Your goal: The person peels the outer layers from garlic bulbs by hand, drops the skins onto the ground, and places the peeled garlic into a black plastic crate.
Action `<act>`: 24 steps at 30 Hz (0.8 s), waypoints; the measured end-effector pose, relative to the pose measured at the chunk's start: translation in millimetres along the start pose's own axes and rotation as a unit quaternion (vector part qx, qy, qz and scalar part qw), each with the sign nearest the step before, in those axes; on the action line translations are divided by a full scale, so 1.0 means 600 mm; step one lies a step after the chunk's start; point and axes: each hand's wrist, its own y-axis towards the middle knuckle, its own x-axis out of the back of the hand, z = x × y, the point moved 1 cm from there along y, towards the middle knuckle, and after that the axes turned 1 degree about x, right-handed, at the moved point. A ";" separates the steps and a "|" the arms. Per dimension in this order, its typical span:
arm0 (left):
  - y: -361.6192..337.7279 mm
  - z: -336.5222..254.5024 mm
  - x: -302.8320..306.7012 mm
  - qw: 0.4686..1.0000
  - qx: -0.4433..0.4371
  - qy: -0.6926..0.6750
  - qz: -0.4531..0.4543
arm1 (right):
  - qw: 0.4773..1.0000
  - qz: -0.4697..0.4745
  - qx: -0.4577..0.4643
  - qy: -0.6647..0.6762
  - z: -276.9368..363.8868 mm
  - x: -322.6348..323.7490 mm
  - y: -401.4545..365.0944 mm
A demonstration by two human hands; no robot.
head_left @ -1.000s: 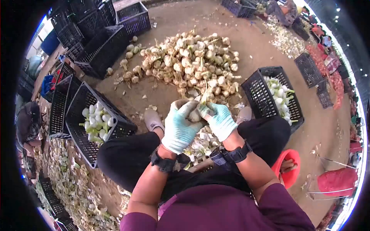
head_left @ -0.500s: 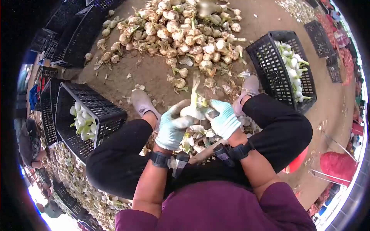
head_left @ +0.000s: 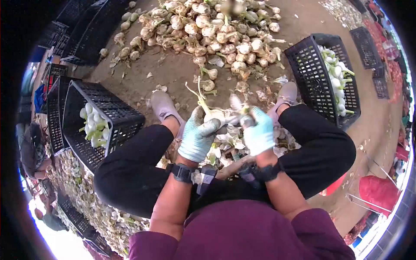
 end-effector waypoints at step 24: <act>-0.006 -0.002 0.022 0.985 0.111 0.114 0.066 | 0.968 0.121 0.124 0.184 -0.002 0.011 -0.003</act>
